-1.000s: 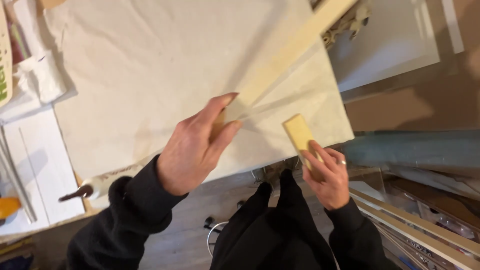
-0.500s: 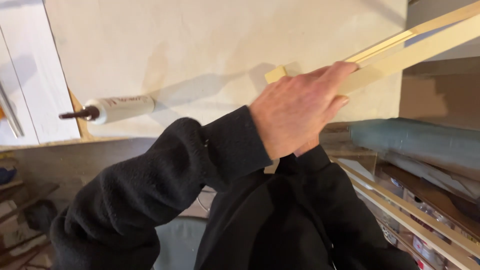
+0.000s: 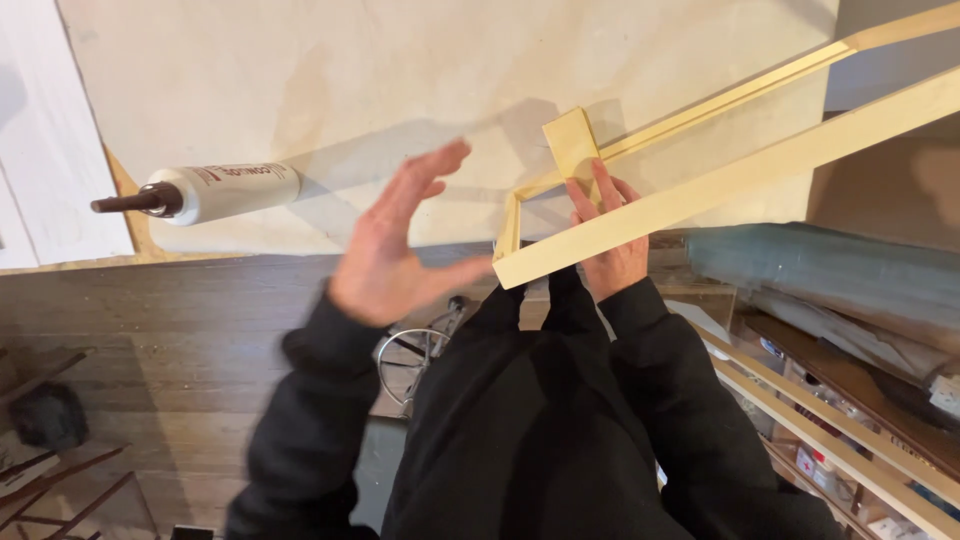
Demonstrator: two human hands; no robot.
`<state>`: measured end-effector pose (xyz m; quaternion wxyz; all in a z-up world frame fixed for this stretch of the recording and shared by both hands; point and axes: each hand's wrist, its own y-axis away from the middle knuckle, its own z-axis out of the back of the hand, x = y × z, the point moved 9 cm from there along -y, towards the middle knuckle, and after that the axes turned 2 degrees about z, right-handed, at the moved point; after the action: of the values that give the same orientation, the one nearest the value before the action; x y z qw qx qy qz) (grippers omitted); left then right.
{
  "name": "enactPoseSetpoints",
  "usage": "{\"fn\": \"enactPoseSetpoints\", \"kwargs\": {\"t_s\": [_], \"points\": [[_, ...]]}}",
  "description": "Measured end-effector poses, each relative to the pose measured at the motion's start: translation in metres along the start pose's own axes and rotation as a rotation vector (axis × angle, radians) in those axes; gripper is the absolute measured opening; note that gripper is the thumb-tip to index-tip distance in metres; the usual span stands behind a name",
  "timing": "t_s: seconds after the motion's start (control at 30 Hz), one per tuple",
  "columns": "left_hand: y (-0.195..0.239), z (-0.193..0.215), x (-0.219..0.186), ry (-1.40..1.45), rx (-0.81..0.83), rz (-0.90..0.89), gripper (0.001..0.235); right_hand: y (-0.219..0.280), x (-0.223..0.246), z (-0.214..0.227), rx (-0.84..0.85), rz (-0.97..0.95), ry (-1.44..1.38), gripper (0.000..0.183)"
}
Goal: Sanding the edges and corners of a wooden frame using a sanding block.
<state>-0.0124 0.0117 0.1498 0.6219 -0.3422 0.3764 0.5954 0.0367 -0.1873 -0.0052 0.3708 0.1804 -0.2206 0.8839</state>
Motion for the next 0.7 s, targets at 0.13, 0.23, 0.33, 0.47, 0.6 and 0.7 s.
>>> {"fn": "enactPoseSetpoints", "kwargs": {"t_s": [0.13, 0.23, 0.33, 0.47, 0.6, 0.7], "points": [[0.022, -0.060, 0.097, -0.006, -0.260, 0.206, 0.062, -0.003, -0.001, 0.001, 0.061, -0.031, 0.042, 0.055], [0.022, -0.089, 0.119, -0.089, -0.300, 0.213, 0.045, 0.003, -0.002, -0.001, 0.055, -0.005, 0.010, 0.052], [0.019, -0.096, 0.129, -0.141, -0.367, 0.197, 0.032, 0.002, 0.011, -0.001, 0.101, -0.015, 0.043, 0.049], [0.014, -0.099, 0.130, -0.237, -0.400, 0.148, 0.023, 0.024, -0.003, -0.004, 0.105, -0.043, 0.001, 0.048], [0.023, -0.103, 0.124, -0.230, -0.391, 0.126, 0.025, 0.022, 0.005, -0.014, 0.105, -0.088, -0.090, 0.046], [0.011, -0.100, 0.124, -0.235, -0.418, 0.077, 0.027, 0.022, 0.021, -0.010, 0.125, 0.020, 0.097, 0.049]]}}
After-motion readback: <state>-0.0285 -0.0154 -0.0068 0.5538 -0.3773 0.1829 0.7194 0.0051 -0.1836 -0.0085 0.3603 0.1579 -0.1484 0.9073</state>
